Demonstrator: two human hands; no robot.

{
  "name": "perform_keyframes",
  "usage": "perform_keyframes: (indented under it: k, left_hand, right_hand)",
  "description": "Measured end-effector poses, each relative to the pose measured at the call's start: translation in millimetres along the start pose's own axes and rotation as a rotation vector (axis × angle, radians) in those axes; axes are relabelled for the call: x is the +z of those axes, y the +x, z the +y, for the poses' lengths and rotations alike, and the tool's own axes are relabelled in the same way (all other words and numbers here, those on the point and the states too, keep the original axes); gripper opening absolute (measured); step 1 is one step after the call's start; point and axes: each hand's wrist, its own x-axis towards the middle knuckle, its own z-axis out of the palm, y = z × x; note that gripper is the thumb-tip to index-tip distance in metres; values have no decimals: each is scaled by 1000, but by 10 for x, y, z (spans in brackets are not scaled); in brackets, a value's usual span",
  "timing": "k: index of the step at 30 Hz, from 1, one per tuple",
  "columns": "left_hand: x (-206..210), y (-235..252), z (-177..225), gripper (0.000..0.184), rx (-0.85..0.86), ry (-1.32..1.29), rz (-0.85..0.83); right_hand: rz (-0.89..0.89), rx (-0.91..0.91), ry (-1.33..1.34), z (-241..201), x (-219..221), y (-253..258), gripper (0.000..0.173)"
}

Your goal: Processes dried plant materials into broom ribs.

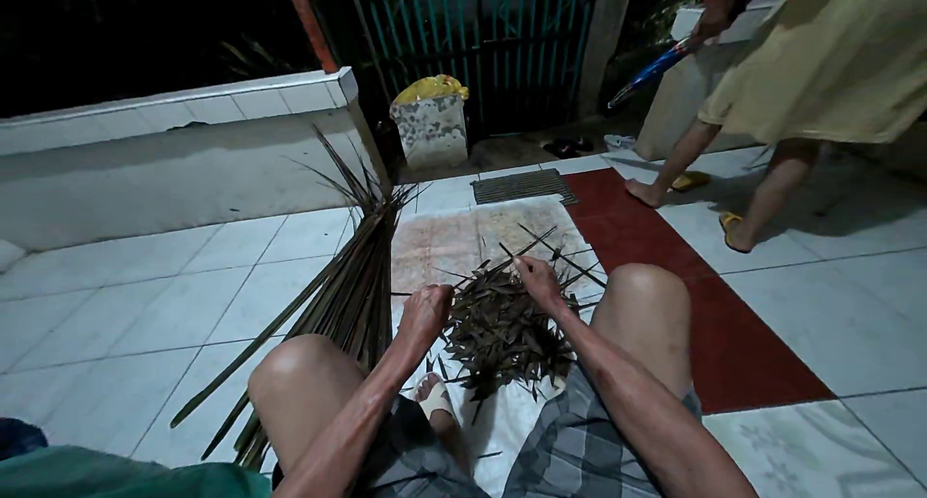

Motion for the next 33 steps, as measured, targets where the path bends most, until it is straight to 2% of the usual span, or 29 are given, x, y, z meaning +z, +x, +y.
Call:
perform_keyframes:
  k: [6,12,17,23,28,33]
  left_hand:
    - [-30,16,-2,32,11,-43,37]
    - [-2,2,-20,34,15,1,49]
    - [-3,-1,-5,34,21,44,115]
    - [9,-4,23,32,26,68,108]
    - [9,8,18,34,27,56,133]
    - [9,-1,70,31,28,17,52]
  right_hand:
    - [-137,-190,55,-142,26,-134,42]
    - [-26,-55,11,8,40,-27,39]
    - [-132,-177,33,-168,26,-152,41]
    - [-67,-113,33,-82,-17,-85,38]
    - [-147,-206,58,-154,8,-123,42]
    - [-55,-47,-2,-11,23,-45,40]
